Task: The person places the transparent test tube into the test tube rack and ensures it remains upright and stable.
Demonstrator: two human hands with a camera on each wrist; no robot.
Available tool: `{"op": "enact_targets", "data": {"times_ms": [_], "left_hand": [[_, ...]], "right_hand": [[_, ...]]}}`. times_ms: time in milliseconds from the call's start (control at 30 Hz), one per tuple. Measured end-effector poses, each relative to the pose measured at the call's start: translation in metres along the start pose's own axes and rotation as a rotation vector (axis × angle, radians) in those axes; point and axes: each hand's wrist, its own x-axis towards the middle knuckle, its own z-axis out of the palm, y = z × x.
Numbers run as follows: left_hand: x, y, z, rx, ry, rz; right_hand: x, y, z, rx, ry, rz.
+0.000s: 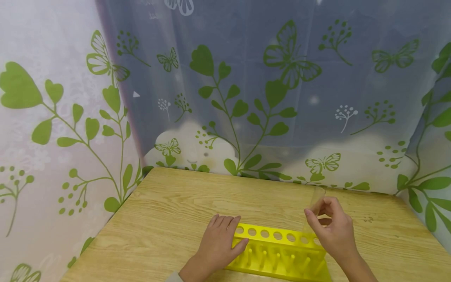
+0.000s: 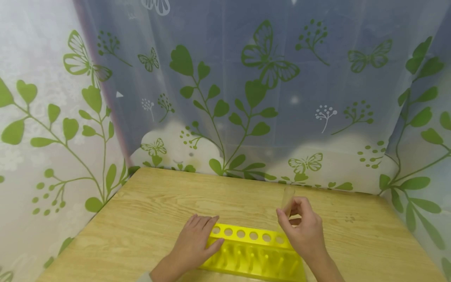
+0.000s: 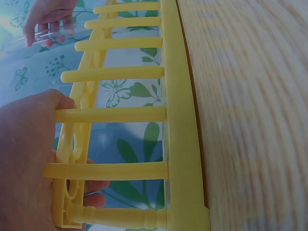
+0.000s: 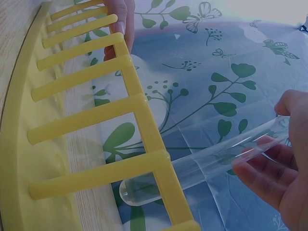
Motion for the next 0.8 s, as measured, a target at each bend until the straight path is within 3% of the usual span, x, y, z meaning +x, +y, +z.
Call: {"op": "enact_targets", "data": {"times_ms": [633, 800], "left_hand": [[-0.0009, 0.0005, -0.0009, -0.005, 0.005, 0.002], [-0.0001, 0.0003, -0.0006, 0.008, 0.015, 0.01]], "right_hand": [[-0.0017, 0.0003, 0.0015, 0.037, 0.004, 0.004], [-0.0017, 0.0029, 0.0021, 0.068, 0.0, -0.048]]}}
